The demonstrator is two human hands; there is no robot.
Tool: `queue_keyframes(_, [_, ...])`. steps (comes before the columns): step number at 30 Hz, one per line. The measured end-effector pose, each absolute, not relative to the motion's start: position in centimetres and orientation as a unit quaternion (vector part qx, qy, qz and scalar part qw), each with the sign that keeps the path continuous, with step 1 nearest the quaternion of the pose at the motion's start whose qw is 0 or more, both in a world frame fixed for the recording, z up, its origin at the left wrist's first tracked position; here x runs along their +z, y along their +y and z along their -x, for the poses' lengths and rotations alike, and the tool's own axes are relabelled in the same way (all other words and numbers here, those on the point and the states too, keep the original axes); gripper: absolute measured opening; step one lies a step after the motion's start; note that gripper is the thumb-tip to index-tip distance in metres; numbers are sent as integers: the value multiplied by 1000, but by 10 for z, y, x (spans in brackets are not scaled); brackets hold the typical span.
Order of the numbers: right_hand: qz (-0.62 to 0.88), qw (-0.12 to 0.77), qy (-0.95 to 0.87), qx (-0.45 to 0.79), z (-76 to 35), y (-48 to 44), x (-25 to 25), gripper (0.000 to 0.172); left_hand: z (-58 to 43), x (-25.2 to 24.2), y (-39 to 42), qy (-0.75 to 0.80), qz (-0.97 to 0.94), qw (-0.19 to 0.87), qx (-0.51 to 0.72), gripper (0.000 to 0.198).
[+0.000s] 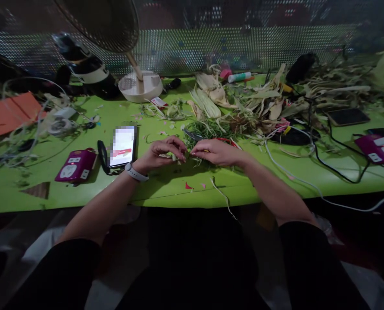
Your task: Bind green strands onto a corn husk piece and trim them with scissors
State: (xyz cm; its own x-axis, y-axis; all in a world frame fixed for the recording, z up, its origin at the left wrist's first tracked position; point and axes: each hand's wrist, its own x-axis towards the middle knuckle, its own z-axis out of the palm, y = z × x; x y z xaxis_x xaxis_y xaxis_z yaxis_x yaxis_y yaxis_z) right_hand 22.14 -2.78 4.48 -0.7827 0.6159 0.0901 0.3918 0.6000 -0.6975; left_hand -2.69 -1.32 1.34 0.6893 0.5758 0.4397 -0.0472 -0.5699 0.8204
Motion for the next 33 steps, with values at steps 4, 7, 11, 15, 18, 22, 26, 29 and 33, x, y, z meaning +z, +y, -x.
queue_keyframes(4, [309,133,-851,403,-218,-33,52,35,28,13,-13,164,-799,449,364,32])
queue_keyframes(7, [323,139,-835,424,-215,-34,51,35,26,11,-14,152,-798,450,371,30])
queue_keyframes(11, [350,146,-812,444,-213,-36,44,31,25,8,-14,188,-798,437,370,30])
queue_keyframes(15, [407,208,-806,377,-214,-36,39,29,30,9,-8,263,-790,400,384,74])
queue_keyframes(18, [430,241,-838,234,-214,-35,35,26,32,14,-8,336,-740,295,502,55])
queue_keyframes(22, [416,225,-875,101,-212,-35,27,27,20,17,-21,354,-787,223,453,16])
queue_keyframes(26, [400,193,-896,10,-209,-38,21,28,5,11,-33,338,-842,269,324,15])
queue_keyframes(29, [388,167,-905,-57,-206,-43,20,29,2,7,-35,352,-831,312,297,17])
queue_keyframes(33, [377,140,-907,-125,-199,-50,22,33,2,9,-37,356,-815,362,279,21])
